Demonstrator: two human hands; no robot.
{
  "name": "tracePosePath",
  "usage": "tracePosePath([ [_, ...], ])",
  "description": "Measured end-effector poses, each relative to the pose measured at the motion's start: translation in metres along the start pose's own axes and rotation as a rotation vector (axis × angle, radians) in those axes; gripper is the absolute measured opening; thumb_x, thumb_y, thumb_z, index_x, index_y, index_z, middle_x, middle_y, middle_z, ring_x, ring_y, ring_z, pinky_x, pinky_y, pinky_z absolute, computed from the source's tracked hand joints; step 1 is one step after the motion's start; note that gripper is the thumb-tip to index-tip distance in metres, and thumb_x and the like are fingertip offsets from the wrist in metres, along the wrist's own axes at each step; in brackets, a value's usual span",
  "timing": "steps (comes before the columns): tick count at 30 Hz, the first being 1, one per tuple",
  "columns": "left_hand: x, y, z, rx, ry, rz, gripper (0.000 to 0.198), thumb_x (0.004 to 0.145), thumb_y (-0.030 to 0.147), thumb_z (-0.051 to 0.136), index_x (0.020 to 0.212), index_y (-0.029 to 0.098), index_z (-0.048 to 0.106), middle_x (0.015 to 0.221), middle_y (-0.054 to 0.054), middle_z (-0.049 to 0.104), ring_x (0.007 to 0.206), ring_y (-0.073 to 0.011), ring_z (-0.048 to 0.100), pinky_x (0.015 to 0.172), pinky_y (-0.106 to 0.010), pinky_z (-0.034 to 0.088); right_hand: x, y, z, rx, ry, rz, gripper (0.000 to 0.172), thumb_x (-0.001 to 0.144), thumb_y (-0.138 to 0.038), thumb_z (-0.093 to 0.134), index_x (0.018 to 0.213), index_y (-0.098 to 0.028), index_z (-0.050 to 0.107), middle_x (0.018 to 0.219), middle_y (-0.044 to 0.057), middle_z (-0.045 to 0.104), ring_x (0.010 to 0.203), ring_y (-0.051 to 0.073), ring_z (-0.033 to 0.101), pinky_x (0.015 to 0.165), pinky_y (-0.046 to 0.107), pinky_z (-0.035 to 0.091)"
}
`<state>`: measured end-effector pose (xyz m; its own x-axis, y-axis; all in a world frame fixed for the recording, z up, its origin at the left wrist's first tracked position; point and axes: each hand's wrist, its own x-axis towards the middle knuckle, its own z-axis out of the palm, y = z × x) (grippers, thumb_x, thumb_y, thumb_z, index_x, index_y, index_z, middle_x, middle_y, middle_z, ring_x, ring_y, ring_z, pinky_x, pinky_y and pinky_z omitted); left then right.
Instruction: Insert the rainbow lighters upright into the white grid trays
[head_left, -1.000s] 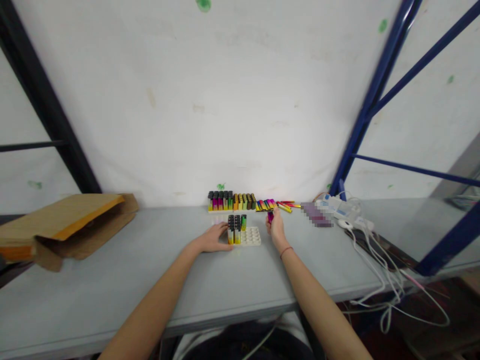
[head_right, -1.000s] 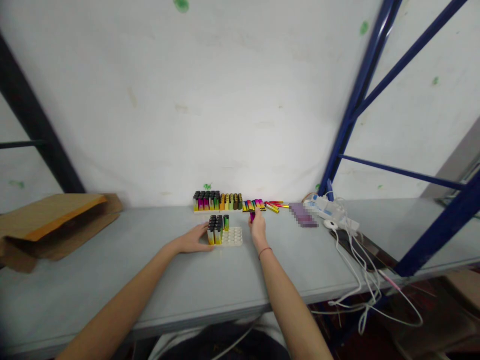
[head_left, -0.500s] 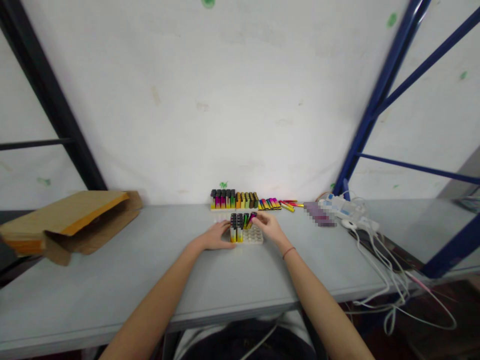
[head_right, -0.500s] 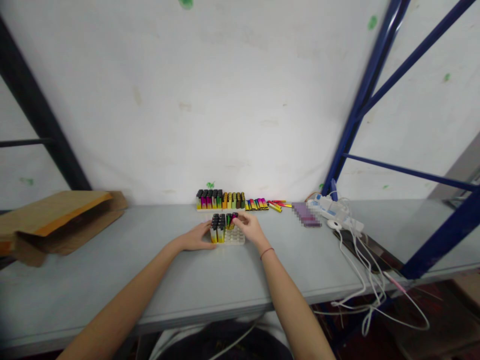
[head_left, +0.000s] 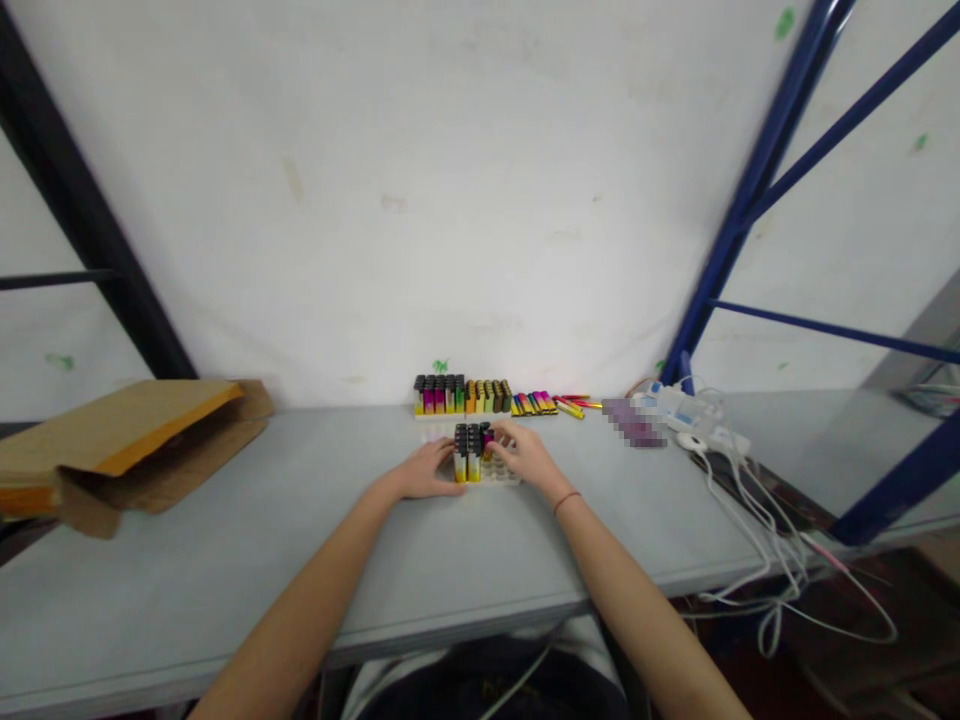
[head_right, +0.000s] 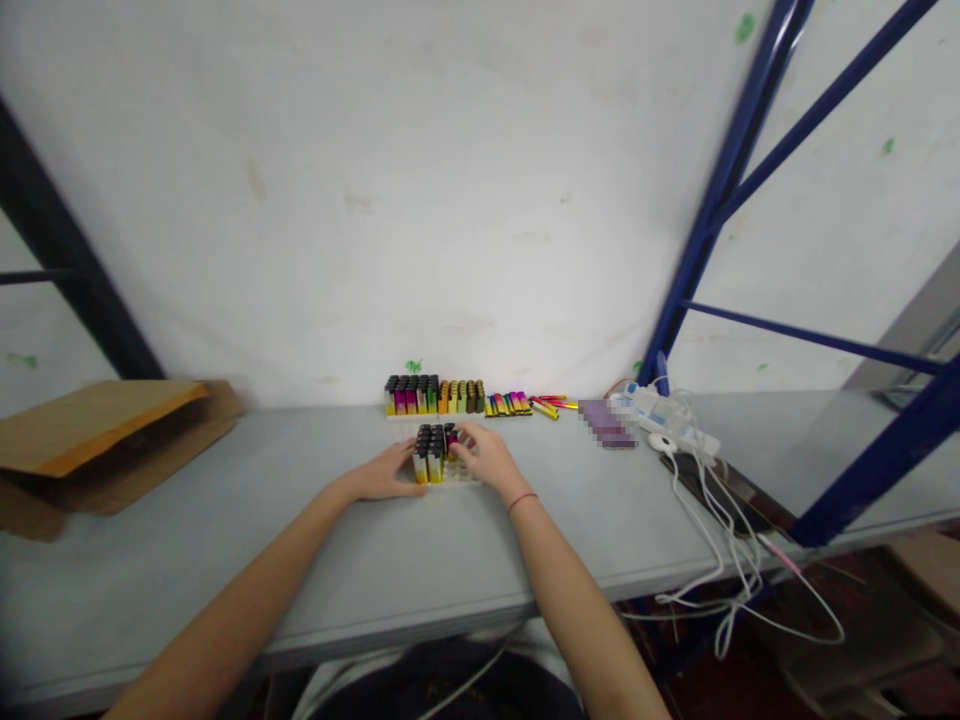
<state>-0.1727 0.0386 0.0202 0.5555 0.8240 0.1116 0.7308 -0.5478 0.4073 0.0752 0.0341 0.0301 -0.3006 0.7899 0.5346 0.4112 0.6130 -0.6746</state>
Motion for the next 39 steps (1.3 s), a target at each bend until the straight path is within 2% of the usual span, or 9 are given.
tracePosePath([
  [3, -0.001, 0.0, 0.0, -0.002, 0.013, -0.008, 0.088, 0.071, 0.061, 0.074, 0.143, 0.016, 0.05, 0.153, -0.015, 0.049, 0.141, -0.0384, 0.043, 0.119, -0.048, 0.033, 0.012, 0.015, -0.014, -0.082, 0.087, -0.006, 0.034, 0.086, -0.041, 0.066, 0.114, -0.022, 0.064, 0.09, 0.002, 0.068, 0.077, 0.017, 0.06, 0.076, 0.028, 0.047],
  [6, -0.001, 0.0, 0.0, -0.013, 0.014, -0.016, 0.09, 0.07, 0.061, 0.075, 0.143, 0.015, 0.05, 0.153, -0.016, 0.048, 0.141, -0.04, 0.043, 0.119, -0.049, 0.033, 0.031, 0.05, -0.047, -0.308, 0.173, 0.123, 0.022, 0.094, -0.033, 0.054, 0.105, -0.018, 0.066, 0.096, 0.008, 0.07, 0.09, 0.021, 0.063, 0.086, 0.031, 0.046],
  [11, -0.003, 0.001, 0.0, -0.016, -0.004, -0.052, 0.09, 0.071, 0.058, 0.075, 0.145, 0.014, 0.049, 0.156, -0.017, 0.044, 0.144, -0.0403, 0.038, 0.122, -0.05, 0.028, 0.05, 0.118, -0.103, -0.781, -0.001, 0.307, 0.033, 0.093, -0.017, 0.051, 0.122, -0.008, 0.064, 0.125, 0.02, 0.066, 0.121, 0.026, 0.055, 0.105, 0.032, 0.036],
  [16, -0.006, 0.004, 0.001, 0.005, -0.033, -0.086, 0.091, 0.072, 0.059, 0.075, 0.146, 0.014, 0.049, 0.159, -0.018, 0.04, 0.147, -0.0402, 0.034, 0.123, -0.052, 0.024, 0.052, 0.153, -0.115, -0.903, -0.092, 0.357, 0.04, 0.101, -0.022, 0.039, 0.132, -0.009, 0.06, 0.138, 0.018, 0.059, 0.127, 0.026, 0.051, 0.108, 0.033, 0.033],
  [23, -0.008, 0.002, 0.004, 0.024, -0.023, -0.049, 0.089, 0.072, 0.058, 0.076, 0.147, 0.018, 0.05, 0.158, -0.015, 0.042, 0.145, -0.0415, 0.036, 0.123, -0.053, 0.026, 0.041, 0.153, -0.095, -1.016, -0.031, 0.518, 0.048, 0.103, -0.045, 0.037, 0.139, -0.022, 0.059, 0.141, 0.014, 0.057, 0.123, 0.032, 0.053, 0.104, 0.044, 0.035],
  [26, -0.007, 0.003, 0.004, 0.026, -0.019, -0.05, 0.088, 0.073, 0.055, 0.077, 0.147, 0.018, 0.049, 0.159, -0.015, 0.041, 0.146, -0.0406, 0.036, 0.123, -0.053, 0.026, 0.037, 0.146, -0.091, -1.053, 0.005, 0.547, 0.049, 0.103, -0.047, 0.036, 0.137, -0.022, 0.062, 0.146, 0.016, 0.052, 0.128, 0.033, 0.049, 0.105, 0.045, 0.034],
  [30, -0.007, 0.007, 0.003, 0.012, -0.03, -0.08, 0.088, 0.073, 0.049, 0.078, 0.147, 0.013, 0.048, 0.159, -0.018, 0.039, 0.147, -0.0412, 0.033, 0.123, -0.055, 0.023, 0.038, 0.145, -0.096, -1.018, -0.015, 0.518, 0.049, 0.102, -0.045, 0.037, 0.142, -0.025, 0.057, 0.157, 0.011, 0.042, 0.138, 0.031, 0.039, 0.109, 0.044, 0.032],
  [35, -0.008, 0.009, 0.002, -0.023, -0.013, -0.073, 0.089, 0.07, 0.052, 0.081, 0.146, 0.014, 0.05, 0.158, -0.018, 0.041, 0.146, -0.0409, 0.035, 0.124, -0.052, 0.024, 0.044, 0.151, -0.103, -0.974, -0.088, 0.578, 0.053, 0.101, -0.05, 0.035, 0.144, -0.024, 0.052, 0.147, 0.012, 0.052, 0.129, 0.031, 0.049, 0.107, 0.048, 0.034],
  [39, -0.008, 0.008, 0.002, 0.005, -0.022, -0.081, 0.087, 0.072, 0.05, 0.079, 0.146, 0.015, 0.05, 0.159, -0.017, 0.04, 0.146, -0.0418, 0.034, 0.123, -0.056, 0.024, 0.046, 0.151, -0.104, -0.991, -0.076, 0.551, 0.051, 0.1, -0.048, 0.038, 0.137, -0.018, 0.056, 0.149, 0.015, 0.048, 0.133, 0.031, 0.045, 0.106, 0.045, 0.034],
])
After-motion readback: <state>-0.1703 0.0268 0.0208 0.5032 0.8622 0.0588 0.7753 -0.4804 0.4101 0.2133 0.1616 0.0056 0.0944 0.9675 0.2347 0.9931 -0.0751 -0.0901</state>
